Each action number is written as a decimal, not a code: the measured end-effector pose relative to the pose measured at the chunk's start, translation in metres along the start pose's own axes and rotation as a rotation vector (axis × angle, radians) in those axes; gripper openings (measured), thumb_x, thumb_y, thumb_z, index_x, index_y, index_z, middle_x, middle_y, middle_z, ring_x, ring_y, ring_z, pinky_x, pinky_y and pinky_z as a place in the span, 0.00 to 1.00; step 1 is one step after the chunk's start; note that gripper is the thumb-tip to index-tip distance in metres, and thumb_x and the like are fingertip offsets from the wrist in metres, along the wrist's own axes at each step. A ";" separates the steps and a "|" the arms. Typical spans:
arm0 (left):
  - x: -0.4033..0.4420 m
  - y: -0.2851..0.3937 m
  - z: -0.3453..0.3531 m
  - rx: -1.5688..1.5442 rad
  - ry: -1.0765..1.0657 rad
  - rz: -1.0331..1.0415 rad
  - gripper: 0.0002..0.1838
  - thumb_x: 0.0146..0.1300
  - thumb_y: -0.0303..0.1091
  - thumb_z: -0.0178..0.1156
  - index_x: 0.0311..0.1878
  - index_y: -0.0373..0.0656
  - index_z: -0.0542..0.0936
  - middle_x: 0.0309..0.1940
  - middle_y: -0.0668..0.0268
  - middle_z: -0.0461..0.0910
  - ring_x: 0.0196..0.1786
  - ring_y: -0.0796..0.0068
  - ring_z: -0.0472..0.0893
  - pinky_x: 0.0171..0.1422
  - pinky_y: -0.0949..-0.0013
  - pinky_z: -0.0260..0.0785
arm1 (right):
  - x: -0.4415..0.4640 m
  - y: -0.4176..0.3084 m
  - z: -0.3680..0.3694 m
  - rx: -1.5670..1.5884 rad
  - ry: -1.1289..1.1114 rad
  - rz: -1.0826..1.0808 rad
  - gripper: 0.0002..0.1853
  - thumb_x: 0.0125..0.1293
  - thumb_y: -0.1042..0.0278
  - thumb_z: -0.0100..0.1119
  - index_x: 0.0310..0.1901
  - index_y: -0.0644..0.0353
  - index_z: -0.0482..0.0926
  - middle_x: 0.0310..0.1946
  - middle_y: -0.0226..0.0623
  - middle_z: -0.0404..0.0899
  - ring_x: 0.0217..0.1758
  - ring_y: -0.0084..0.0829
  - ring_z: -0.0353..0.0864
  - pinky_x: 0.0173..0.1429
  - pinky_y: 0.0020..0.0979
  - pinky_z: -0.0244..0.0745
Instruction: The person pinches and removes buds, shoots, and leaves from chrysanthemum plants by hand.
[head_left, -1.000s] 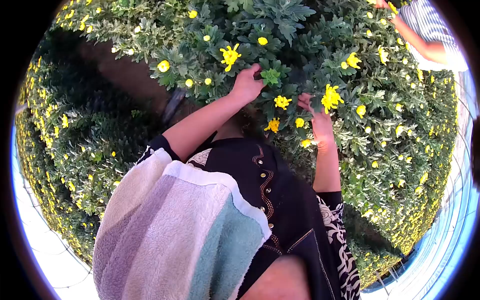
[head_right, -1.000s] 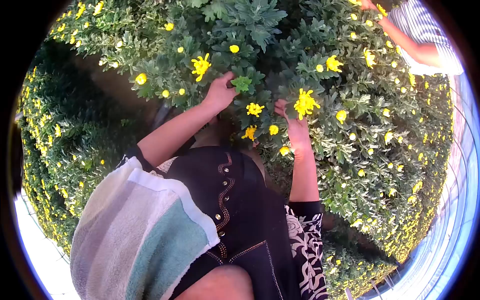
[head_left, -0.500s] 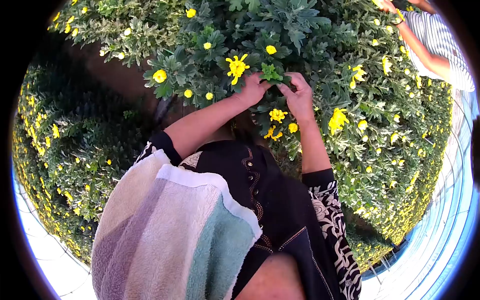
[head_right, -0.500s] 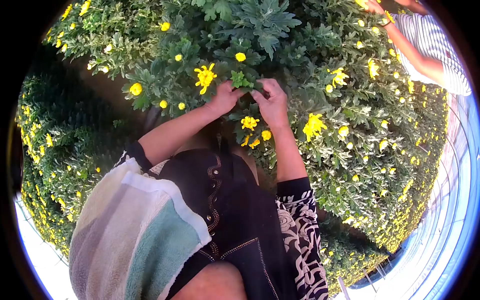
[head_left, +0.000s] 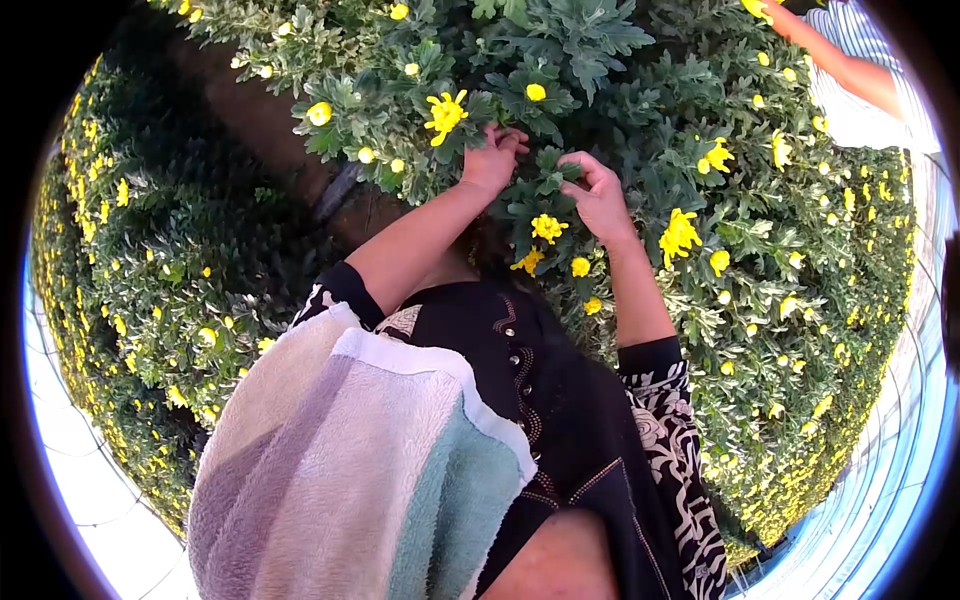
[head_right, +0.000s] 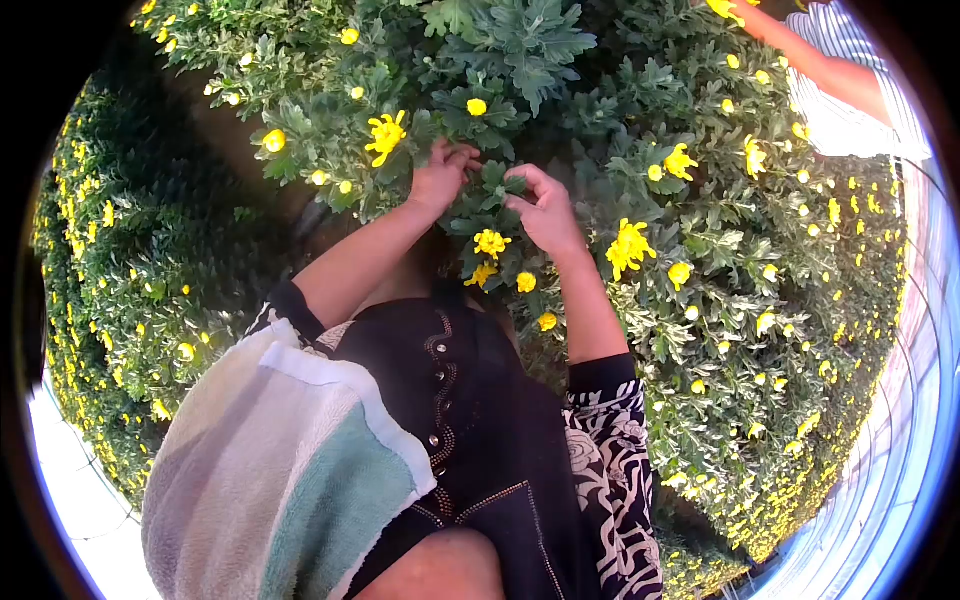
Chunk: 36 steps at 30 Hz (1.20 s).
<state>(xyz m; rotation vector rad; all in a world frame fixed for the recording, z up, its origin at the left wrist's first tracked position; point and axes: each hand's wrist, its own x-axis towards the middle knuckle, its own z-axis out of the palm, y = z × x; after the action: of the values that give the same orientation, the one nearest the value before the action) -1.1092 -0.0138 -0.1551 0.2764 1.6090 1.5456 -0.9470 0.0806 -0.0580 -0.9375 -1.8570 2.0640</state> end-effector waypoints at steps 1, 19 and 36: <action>0.007 0.003 0.002 -0.004 0.011 0.015 0.30 0.63 0.44 0.64 0.59 0.35 0.63 0.40 0.63 0.84 0.40 0.71 0.84 0.38 0.69 0.73 | 0.001 0.000 0.000 -0.006 -0.012 -0.013 0.13 0.58 0.86 0.61 0.44 0.62 0.78 0.37 0.22 0.78 0.44 0.15 0.75 0.50 0.21 0.70; 0.038 -0.019 -0.001 0.674 0.005 -0.040 0.18 0.62 0.33 0.53 0.54 0.41 0.79 0.54 0.47 0.78 0.57 0.52 0.78 0.57 0.56 0.71 | 0.051 0.013 -0.012 -0.080 0.283 -0.173 0.11 0.66 0.76 0.60 0.50 0.60 0.80 0.38 0.25 0.81 0.40 0.17 0.77 0.45 0.21 0.72; 0.039 0.020 -0.012 0.535 -0.124 -0.184 0.27 0.63 0.56 0.62 0.40 0.36 0.78 0.36 0.57 0.82 0.38 0.70 0.78 0.43 0.62 0.71 | 0.103 0.043 -0.008 0.086 0.037 -0.009 0.01 0.67 0.77 0.59 0.38 0.64 0.79 0.31 0.23 0.79 0.33 0.14 0.74 0.41 0.20 0.71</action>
<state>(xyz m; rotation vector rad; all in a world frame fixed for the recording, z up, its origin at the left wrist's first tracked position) -1.1493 0.0085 -0.1556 0.4871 1.8677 0.9222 -1.0110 0.1351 -0.1314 -0.9378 -1.7365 2.0879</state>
